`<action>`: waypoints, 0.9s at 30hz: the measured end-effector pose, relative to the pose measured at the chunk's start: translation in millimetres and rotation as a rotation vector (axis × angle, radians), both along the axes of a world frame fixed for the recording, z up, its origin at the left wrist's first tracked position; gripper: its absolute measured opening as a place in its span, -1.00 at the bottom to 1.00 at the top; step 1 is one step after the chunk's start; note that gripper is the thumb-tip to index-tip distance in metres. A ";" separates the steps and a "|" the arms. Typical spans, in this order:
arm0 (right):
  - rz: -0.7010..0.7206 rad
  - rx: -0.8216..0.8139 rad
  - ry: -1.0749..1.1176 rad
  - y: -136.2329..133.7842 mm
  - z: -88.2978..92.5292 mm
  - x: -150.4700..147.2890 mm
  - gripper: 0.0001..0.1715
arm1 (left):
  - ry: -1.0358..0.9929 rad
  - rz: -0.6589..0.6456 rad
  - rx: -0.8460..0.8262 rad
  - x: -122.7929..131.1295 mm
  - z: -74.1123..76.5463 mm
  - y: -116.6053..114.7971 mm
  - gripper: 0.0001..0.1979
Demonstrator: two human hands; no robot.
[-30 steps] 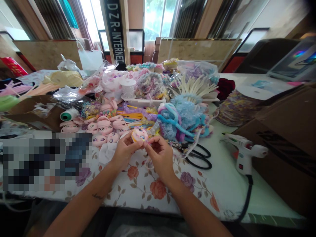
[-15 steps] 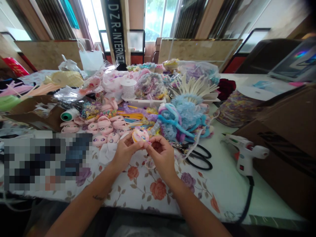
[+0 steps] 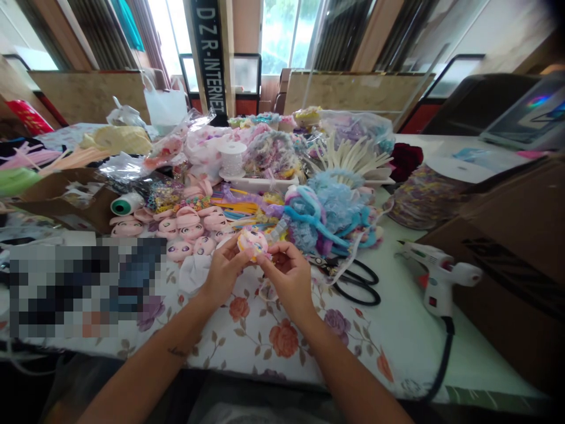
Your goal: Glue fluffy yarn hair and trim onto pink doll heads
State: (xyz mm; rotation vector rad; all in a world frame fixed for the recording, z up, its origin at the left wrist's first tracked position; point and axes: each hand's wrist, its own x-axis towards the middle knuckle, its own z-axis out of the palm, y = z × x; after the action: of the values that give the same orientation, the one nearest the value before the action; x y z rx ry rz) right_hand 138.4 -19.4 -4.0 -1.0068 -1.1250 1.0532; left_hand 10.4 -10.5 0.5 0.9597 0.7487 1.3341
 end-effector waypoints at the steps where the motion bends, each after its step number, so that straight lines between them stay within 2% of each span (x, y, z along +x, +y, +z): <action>1: 0.007 -0.001 0.014 0.1 0.1 0.0 -0.70 | -0.004 0.001 0.004 0.4 -0.5 0.0 -0.66; 6: 0.038 -0.004 0.043 0.0 1.0 0.2 -0.67 | -0.001 0.045 -0.005 0.7 -1.9 0.2 -0.56; 9: 0.049 -0.024 0.031 -0.1 0.5 0.6 -0.67 | 0.026 0.063 0.003 -1.0 -1.0 1.0 -0.58; 16: 0.036 -0.022 0.060 -1.0 1.6 0.5 -0.65 | -0.004 0.011 -0.003 -2.5 4.2 1.7 -0.56; 21: 0.010 -0.025 0.047 -2.0 4.5 1.0 -0.50 | -0.141 -0.077 -0.018 -2.6 4.9 0.1 -0.59; 27: -0.037 0.181 -0.197 -9.7 9.8 2.1 -0.64 | -0.162 -0.164 -0.012 -11.7 4.7 -0.1 -0.68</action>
State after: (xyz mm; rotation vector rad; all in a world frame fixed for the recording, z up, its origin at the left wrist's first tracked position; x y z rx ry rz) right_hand 140.6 -29.1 5.8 -0.9985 -1.3318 0.8190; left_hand -1.3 -10.6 5.2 0.8730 0.5422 1.2455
